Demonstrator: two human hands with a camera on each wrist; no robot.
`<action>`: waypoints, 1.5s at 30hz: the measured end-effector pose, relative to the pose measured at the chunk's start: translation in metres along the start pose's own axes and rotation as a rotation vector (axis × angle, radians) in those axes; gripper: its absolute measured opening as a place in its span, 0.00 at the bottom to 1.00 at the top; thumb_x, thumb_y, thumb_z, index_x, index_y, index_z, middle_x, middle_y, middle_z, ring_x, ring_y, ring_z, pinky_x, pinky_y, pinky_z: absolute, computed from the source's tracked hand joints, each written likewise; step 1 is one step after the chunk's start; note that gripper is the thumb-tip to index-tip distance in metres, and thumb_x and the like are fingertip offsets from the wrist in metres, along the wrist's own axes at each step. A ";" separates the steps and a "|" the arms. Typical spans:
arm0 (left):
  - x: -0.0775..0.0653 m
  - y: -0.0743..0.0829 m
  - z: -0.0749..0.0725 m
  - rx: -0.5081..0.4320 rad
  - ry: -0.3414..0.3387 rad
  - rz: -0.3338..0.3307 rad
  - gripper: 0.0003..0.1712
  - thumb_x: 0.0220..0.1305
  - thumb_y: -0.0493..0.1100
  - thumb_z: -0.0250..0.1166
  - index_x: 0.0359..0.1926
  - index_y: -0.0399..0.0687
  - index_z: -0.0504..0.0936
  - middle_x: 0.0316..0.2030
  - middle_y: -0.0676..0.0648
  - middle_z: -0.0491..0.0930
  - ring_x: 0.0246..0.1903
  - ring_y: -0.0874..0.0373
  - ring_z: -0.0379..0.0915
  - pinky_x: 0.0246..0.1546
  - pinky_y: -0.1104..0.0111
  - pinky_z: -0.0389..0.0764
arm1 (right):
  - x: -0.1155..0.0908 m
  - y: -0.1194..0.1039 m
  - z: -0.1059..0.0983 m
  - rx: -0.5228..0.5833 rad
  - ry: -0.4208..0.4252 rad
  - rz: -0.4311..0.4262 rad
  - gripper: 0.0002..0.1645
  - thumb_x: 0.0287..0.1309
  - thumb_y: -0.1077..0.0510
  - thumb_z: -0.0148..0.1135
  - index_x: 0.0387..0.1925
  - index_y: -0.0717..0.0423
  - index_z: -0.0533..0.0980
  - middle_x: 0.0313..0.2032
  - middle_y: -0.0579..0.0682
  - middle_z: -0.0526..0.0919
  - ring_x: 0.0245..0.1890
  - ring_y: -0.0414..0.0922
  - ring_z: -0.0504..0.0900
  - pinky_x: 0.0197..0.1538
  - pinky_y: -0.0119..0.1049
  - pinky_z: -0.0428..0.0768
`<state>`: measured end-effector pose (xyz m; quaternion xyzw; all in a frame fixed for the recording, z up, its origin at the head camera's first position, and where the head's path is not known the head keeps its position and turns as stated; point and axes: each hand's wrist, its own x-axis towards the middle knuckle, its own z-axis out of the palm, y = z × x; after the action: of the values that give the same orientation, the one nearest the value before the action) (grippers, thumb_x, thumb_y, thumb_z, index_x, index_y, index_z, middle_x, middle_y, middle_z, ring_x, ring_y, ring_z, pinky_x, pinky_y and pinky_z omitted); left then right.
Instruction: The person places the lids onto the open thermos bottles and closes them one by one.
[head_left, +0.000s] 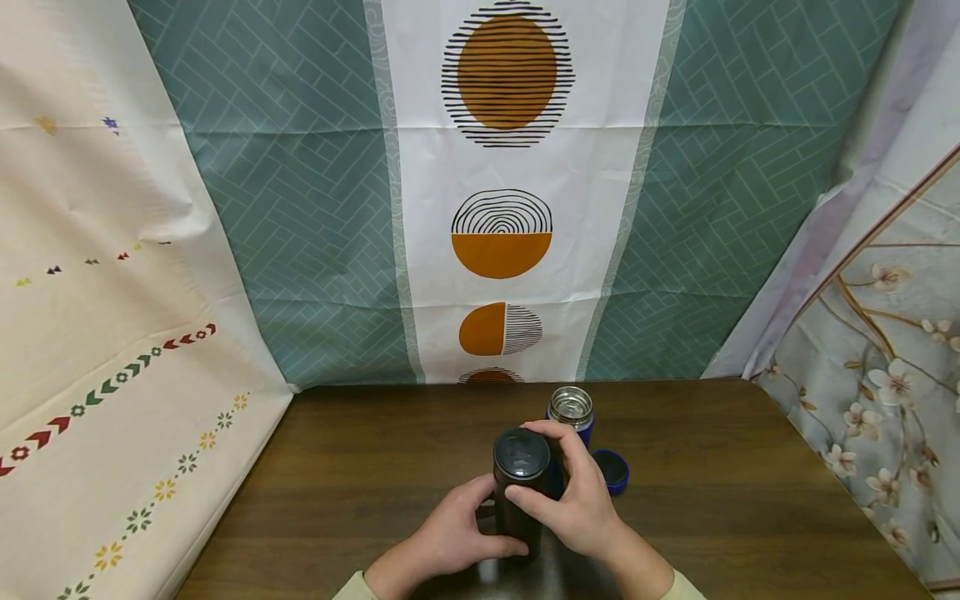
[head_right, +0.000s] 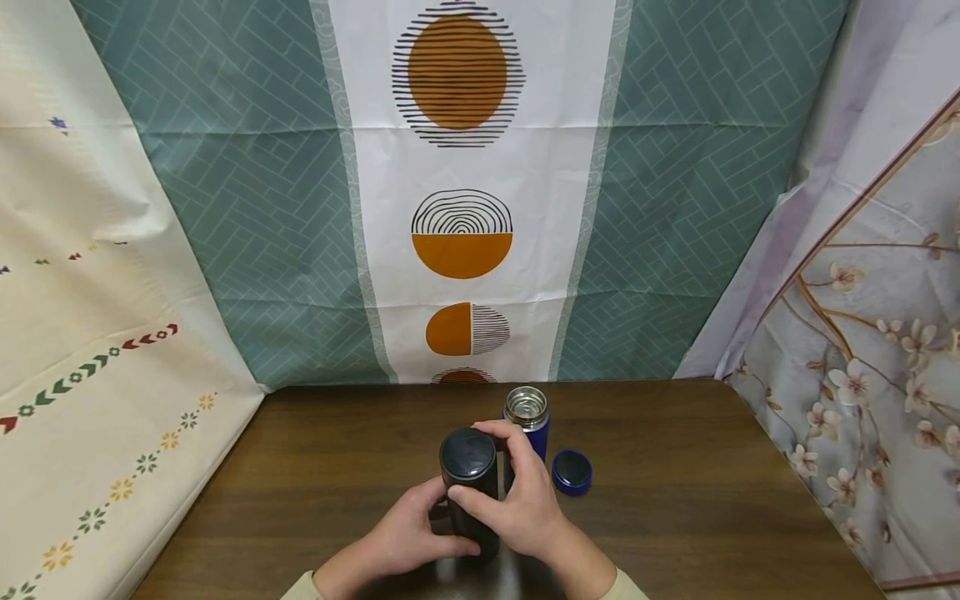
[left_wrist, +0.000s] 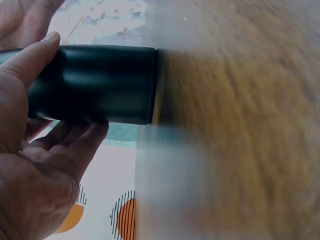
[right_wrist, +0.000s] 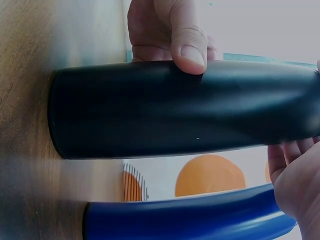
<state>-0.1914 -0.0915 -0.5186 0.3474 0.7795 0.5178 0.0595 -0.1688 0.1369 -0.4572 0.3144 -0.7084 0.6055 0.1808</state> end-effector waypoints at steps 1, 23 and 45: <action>0.000 0.000 0.000 0.003 0.000 0.001 0.45 0.62 0.53 0.87 0.77 0.68 0.76 0.66 0.57 0.83 0.64 0.58 0.81 0.64 0.59 0.85 | 0.000 0.000 0.000 -0.001 0.003 0.000 0.45 0.56 0.70 0.81 0.73 0.55 0.71 0.64 0.59 0.82 0.60 0.59 0.84 0.63 0.39 0.83; -0.002 0.007 0.004 0.049 0.040 0.027 0.45 0.61 0.54 0.87 0.76 0.67 0.77 0.66 0.58 0.83 0.64 0.59 0.81 0.60 0.62 0.86 | -0.001 0.000 0.003 -0.080 0.062 -0.050 0.49 0.48 0.70 0.86 0.71 0.56 0.72 0.61 0.56 0.83 0.59 0.47 0.84 0.64 0.35 0.79; -0.002 0.015 0.011 0.121 0.121 0.013 0.43 0.59 0.53 0.88 0.73 0.63 0.80 0.63 0.57 0.85 0.61 0.60 0.83 0.57 0.63 0.88 | -0.002 -0.005 0.009 -0.118 0.138 -0.023 0.50 0.46 0.69 0.90 0.69 0.56 0.73 0.62 0.55 0.81 0.57 0.44 0.84 0.64 0.31 0.76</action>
<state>-0.1776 -0.0811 -0.5112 0.3235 0.8093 0.4902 -0.0122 -0.1627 0.1282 -0.4569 0.2691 -0.7249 0.5808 0.2544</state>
